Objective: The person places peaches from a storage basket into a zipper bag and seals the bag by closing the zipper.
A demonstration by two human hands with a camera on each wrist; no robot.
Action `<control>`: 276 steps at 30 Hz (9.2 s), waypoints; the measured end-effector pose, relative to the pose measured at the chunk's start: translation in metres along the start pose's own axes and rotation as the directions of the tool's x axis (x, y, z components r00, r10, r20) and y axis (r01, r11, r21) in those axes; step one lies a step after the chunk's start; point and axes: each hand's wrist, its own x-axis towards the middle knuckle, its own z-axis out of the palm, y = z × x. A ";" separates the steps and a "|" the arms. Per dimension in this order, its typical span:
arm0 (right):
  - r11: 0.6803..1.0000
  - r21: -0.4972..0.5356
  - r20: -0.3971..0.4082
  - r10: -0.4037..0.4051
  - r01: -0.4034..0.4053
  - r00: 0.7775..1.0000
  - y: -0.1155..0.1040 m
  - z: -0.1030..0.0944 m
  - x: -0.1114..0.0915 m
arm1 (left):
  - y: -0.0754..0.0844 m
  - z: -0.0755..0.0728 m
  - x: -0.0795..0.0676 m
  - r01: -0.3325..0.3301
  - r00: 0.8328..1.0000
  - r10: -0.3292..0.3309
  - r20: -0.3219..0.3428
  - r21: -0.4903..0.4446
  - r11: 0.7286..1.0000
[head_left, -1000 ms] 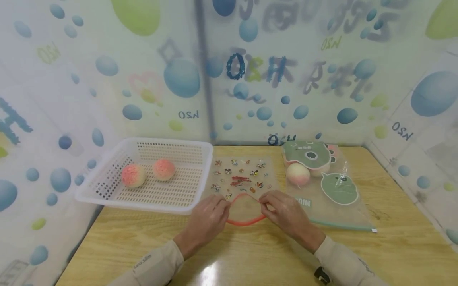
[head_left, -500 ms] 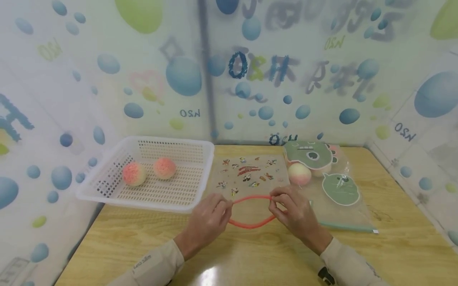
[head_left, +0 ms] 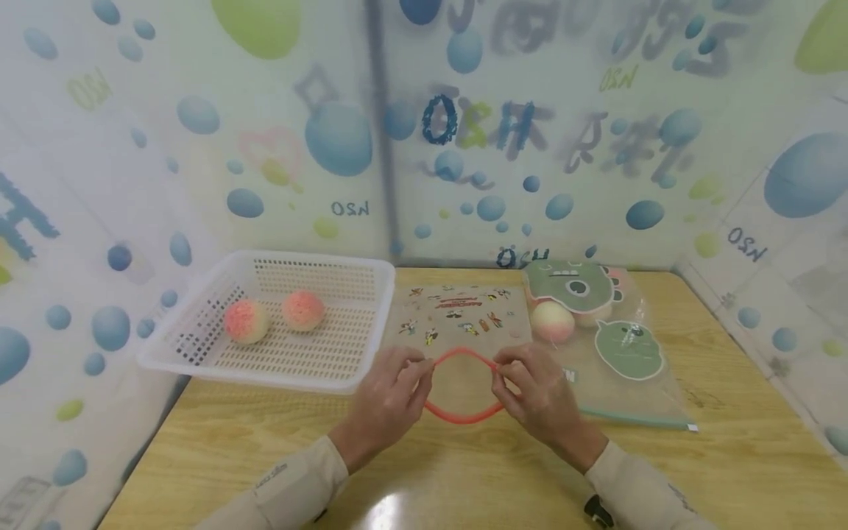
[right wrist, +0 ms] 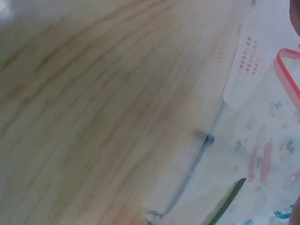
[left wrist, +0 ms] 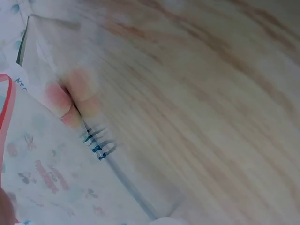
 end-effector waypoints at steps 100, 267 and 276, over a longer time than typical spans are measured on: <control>0.927 -0.347 0.380 0.276 -0.140 0.883 -0.005 -0.008 0.001 | -0.032 -0.039 0.009 0.256 0.881 -0.314 0.355 0.200 0.946; 0.950 -0.278 0.419 0.251 -0.140 0.873 -0.013 -0.006 -0.019 | -0.020 -0.070 0.021 0.301 0.920 -0.290 0.265 -0.001 0.954; 0.951 -0.271 0.449 0.258 -0.145 0.856 -0.013 -0.005 -0.017 | 0.001 -0.066 0.028 0.163 0.959 -0.139 0.246 -0.078 0.984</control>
